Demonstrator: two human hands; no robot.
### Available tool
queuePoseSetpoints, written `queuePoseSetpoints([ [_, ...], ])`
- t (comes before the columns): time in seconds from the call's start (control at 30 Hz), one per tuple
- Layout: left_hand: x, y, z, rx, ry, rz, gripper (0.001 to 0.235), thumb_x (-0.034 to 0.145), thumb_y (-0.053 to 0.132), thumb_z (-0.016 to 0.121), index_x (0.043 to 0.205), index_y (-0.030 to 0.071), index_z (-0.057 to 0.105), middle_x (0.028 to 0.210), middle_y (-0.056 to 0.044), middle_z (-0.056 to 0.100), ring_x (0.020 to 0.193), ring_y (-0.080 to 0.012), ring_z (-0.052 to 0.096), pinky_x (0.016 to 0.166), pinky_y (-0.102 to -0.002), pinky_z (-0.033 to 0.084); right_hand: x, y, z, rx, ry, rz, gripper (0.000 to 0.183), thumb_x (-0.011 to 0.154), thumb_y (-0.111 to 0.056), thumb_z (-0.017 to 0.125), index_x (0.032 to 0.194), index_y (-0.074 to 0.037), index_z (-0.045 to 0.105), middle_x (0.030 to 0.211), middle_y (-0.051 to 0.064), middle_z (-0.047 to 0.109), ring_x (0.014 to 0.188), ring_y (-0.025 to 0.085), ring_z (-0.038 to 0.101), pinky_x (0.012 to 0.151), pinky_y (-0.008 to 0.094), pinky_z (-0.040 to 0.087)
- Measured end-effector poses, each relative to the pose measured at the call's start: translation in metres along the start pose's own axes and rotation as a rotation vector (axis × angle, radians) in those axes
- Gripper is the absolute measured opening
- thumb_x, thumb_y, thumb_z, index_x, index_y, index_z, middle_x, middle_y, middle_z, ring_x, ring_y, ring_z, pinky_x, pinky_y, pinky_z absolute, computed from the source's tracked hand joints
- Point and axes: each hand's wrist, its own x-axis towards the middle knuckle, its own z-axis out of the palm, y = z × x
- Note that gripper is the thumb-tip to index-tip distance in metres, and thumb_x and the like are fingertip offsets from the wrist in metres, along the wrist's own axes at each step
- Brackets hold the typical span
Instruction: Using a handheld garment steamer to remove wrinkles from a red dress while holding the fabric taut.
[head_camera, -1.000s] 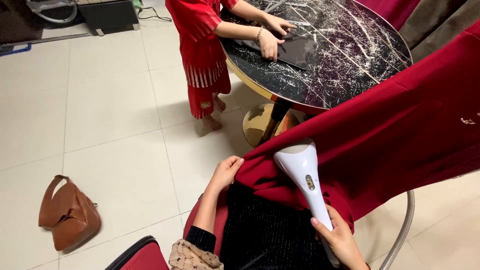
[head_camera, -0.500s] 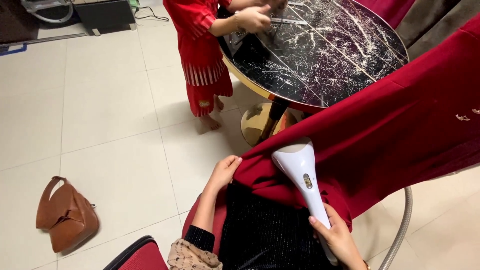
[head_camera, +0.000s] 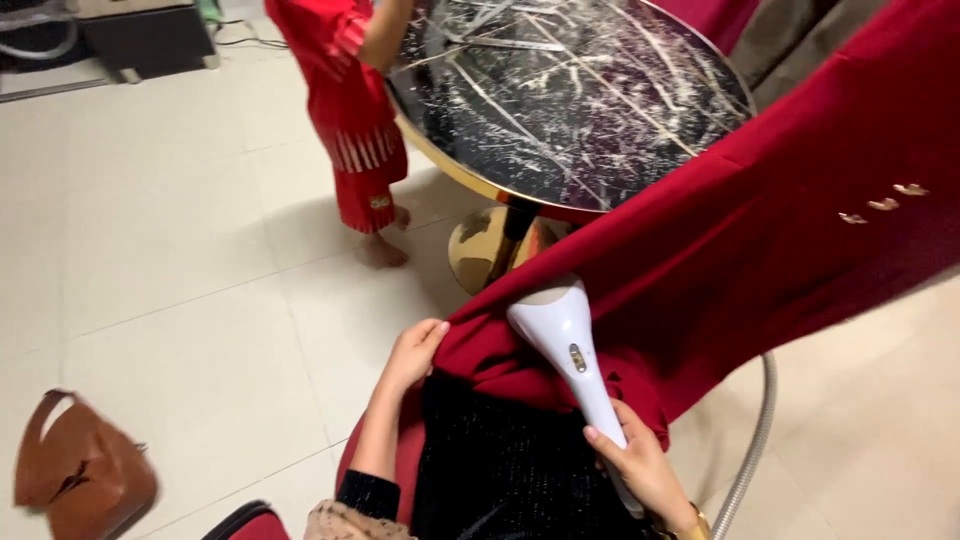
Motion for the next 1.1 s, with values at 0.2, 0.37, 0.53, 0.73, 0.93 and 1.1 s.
queuePoseSetpoints([
  [0.2, 0.001, -0.006, 0.0, -0.075, -0.021, 0.007, 0.027, 0.104, 0.035, 0.056, 0.099, 0.012, 0.07, 0.052, 0.0, 0.044, 0.039, -0.0138, 0.041, 0.036, -0.029, 0.03, 0.001, 0.005, -0.001, 0.0, -0.015, -0.065, 0.053, 0.087, -0.028, 0.075, 0.136, -0.014, 0.063, 0.09, 0.006, 0.068, 0.056, 0.015, 0.06, 0.053, 0.027, 0.053],
  [0.37, 0.016, -0.027, -0.005, -0.033, 0.025, 0.1, 0.028, 0.103, 0.031, 0.059, 0.102, 0.008, 0.076, 0.076, -0.002, 0.064, 0.064, -0.012, 0.052, 0.061, -0.028, 0.042, 0.002, 0.004, 0.001, 0.068, -0.018, -0.053, 0.056, 0.086, -0.029, 0.078, 0.136, -0.012, 0.06, 0.089, 0.006, 0.067, 0.055, 0.012, 0.06, 0.049, 0.025, 0.051],
  [0.53, 0.021, -0.039, -0.01, 0.051, 0.055, 0.059, 0.031, 0.104, 0.031, 0.061, 0.111, 0.006, 0.078, 0.091, -0.002, 0.069, 0.078, -0.0133, 0.055, 0.07, -0.029, 0.044, -0.004, 0.002, 0.0, 0.144, -0.027, -0.111, 0.057, 0.086, -0.031, 0.079, 0.135, -0.01, 0.059, 0.089, 0.005, 0.066, 0.055, 0.008, 0.058, 0.045, 0.021, 0.047],
  [0.73, 0.008, -0.026, -0.01, -0.052, 0.009, 0.081, 0.031, 0.11, 0.027, 0.058, 0.097, 0.002, 0.07, 0.052, -0.008, 0.042, 0.047, -0.0171, 0.04, 0.05, -0.03, 0.034, -0.012, -0.013, -0.006, 0.068, -0.102, -0.081, 0.059, 0.089, -0.034, 0.073, 0.14, -0.011, 0.054, 0.102, 0.006, 0.066, 0.059, 0.01, 0.06, 0.049, 0.021, 0.052],
  [0.93, 0.026, -0.05, -0.013, -0.013, 0.043, 0.099, 0.028, 0.11, 0.03, 0.061, 0.108, 0.005, 0.071, 0.049, -0.012, 0.044, 0.043, -0.0167, 0.038, 0.044, -0.03, 0.031, -0.017, -0.017, -0.011, 0.045, -0.097, -0.104, 0.062, 0.087, -0.041, 0.073, 0.139, -0.012, 0.055, 0.102, 0.004, 0.067, 0.062, 0.009, 0.061, 0.055, 0.021, 0.052],
  [1.1, 0.018, -0.046, -0.013, 0.001, 0.083, 0.117, 0.033, 0.115, 0.032, 0.058, 0.111, 0.001, 0.069, 0.046, -0.021, 0.044, 0.042, -0.0222, 0.04, 0.045, -0.032, 0.034, -0.016, -0.011, -0.008, 0.083, -0.125, -0.124, 0.063, 0.088, -0.039, 0.072, 0.141, -0.011, 0.053, 0.105, 0.005, 0.065, 0.064, 0.01, 0.061, 0.054, 0.021, 0.055],
])
